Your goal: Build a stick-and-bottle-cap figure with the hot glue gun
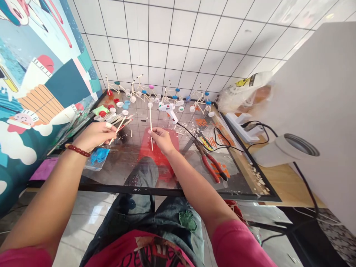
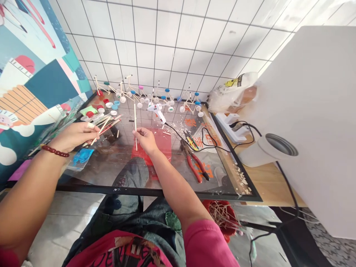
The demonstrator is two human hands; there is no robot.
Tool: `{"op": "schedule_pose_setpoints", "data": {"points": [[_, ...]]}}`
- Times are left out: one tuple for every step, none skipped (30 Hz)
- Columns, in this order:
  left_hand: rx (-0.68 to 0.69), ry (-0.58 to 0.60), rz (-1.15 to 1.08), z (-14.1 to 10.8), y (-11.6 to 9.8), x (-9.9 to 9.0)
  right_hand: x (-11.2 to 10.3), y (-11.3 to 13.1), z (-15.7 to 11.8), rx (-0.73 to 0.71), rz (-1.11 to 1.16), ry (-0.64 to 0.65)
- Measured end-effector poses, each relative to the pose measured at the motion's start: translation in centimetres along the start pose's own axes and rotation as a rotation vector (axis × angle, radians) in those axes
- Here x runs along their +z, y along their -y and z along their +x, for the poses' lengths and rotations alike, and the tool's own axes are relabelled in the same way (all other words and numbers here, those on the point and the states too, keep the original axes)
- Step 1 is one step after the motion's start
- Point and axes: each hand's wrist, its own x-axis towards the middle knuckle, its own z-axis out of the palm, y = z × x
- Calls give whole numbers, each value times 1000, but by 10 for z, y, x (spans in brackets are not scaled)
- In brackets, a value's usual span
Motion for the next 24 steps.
{"op": "schedule_pose_setpoints", "data": {"points": [[-16, 41, -187, -2, -3, 5, 0, 0, 1, -1, -24, 9], [-41, 77, -338, -5, -7, 12, -1, 0, 2, 0, -68, 7], [-60, 128, -433, -7, -11, 20, -2, 0, 2, 0, -141, -12], [-71, 163, -482, -8, -15, 29, -3, 1, 2, -2, -244, -44], [-72, 191, -489, -9, -19, 38, -5, 2, 1, -9, -375, -84], [-58, 197, -477, -8, -24, 47, -8, 4, 0, -19, -523, -119], [-35, 176, -473, -6, -28, 54, -11, 7, -2, -28, -671, -136], [-14, 149, -489, -1, -32, 60, -15, 10, -4, -35, -802, -139], [6, 121, -528, 4, -36, 64, -18, 13, -6, -41, -901, -137], [22, 98, -576, 10, -40, 67, -22, 16, -8, -49, -962, -144], [41, 77, -613, 17, -43, 69, -24, 19, -9, -65, -984, -165], [71, 58, -611, 22, -45, 71, -26, 22, -10, -88, -963, -192], [115, 52, -560, 27, -46, 72, -27, 24, -10, -115, -899, -219], [170, 56, -471, 30, -47, 74, -26, 24, -9, -140, -797, -233], [232, 74, -356, 31, -46, 76, -24, 24, -8, -153, -664, -223], [292, 100, -234, 31, -44, 79, -21, 23, -7, -153, -514, -191], [345, 118, -133, 29, -42, 81, -17, 22, -5, -138, -365, -143], [392, 133, -40, 27, -39, 83, -13, 19, -3, -115, -234, -88], [424, 130, 41, 24, -37, 85, -10, 17, -2, -90, -138, -43], [437, 115, 109, 22, -34, 84, -7, 14, 0, -72, -68, -30], [427, 91, 181, 21, -31, 83, -6, 12, 1, -62, -19, -54], [398, 45, 257, 21, -28, 79, -6, 11, 3, -62, 9, -112], [357, -10, 347, 22, -26, 75, -8, 9, 5, -60, 17, -177], [312, -72, 446, 24, -23, 71, -12, 8, 6, -55, 12, -232]]}}
